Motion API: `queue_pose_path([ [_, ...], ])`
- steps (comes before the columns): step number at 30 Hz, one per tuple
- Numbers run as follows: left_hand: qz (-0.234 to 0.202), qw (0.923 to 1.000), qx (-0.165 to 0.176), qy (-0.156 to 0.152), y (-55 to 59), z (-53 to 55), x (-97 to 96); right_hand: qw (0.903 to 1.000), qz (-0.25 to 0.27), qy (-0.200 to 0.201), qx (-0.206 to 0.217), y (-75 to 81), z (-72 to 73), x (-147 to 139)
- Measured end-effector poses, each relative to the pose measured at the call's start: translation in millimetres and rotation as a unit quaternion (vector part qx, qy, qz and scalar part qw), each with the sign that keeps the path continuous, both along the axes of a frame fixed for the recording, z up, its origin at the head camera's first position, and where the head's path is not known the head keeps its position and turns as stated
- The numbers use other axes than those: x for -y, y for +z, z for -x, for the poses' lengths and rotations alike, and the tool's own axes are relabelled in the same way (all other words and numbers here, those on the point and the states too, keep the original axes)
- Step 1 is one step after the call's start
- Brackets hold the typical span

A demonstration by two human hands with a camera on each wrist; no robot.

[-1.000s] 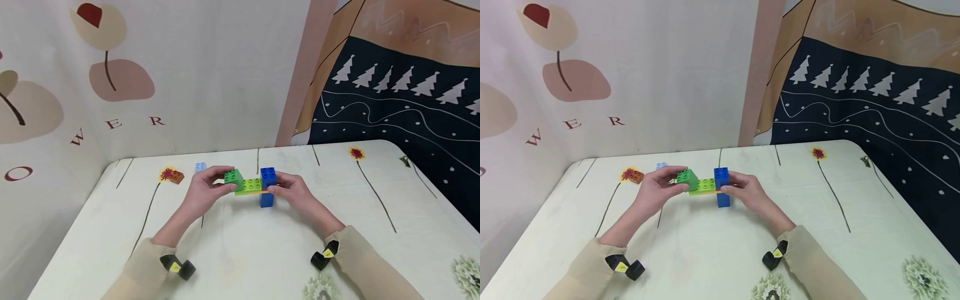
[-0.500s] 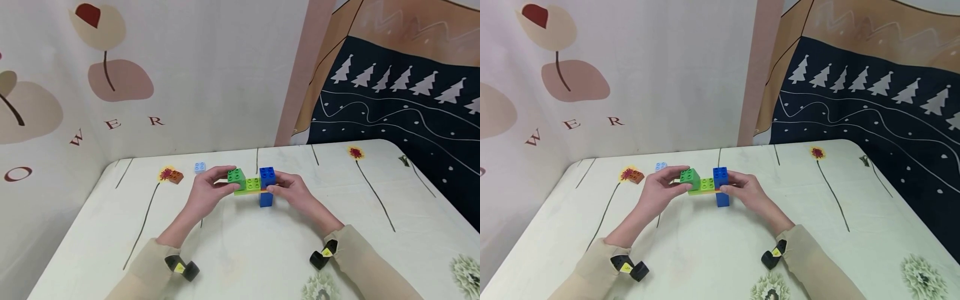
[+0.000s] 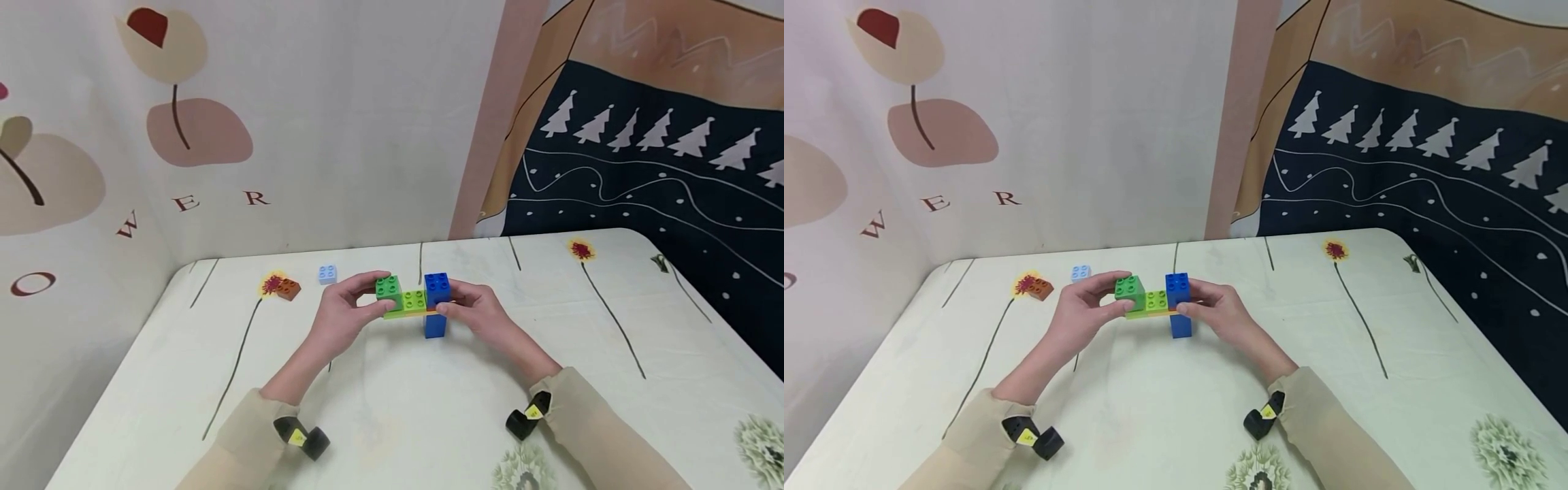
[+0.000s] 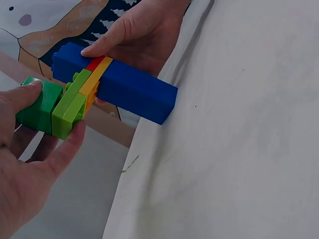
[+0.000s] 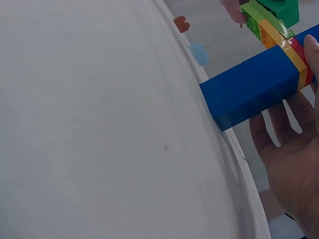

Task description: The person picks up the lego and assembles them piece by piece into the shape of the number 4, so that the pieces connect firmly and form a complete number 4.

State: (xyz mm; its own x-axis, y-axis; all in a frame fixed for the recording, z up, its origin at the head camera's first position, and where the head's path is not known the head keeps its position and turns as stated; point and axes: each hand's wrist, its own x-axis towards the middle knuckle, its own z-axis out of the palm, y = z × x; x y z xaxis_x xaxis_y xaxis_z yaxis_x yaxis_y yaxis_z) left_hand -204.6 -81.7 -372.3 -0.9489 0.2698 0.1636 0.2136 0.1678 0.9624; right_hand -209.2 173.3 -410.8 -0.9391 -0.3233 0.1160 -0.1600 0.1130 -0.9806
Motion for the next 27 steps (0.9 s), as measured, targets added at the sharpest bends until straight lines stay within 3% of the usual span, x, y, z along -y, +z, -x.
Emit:
queue_pose_path([
  [16,0.012,0.9999,0.001,0.002,0.0,3.7,0.2,0.9999,0.006,0.005,-0.014,0.0,0.8,0.2],
  [27,0.018,0.9995,-0.023,-0.014,3.7,5.3,-1.3,1.0000,0.001,-0.001,-0.009,-1.5,1.0,-0.1],
])
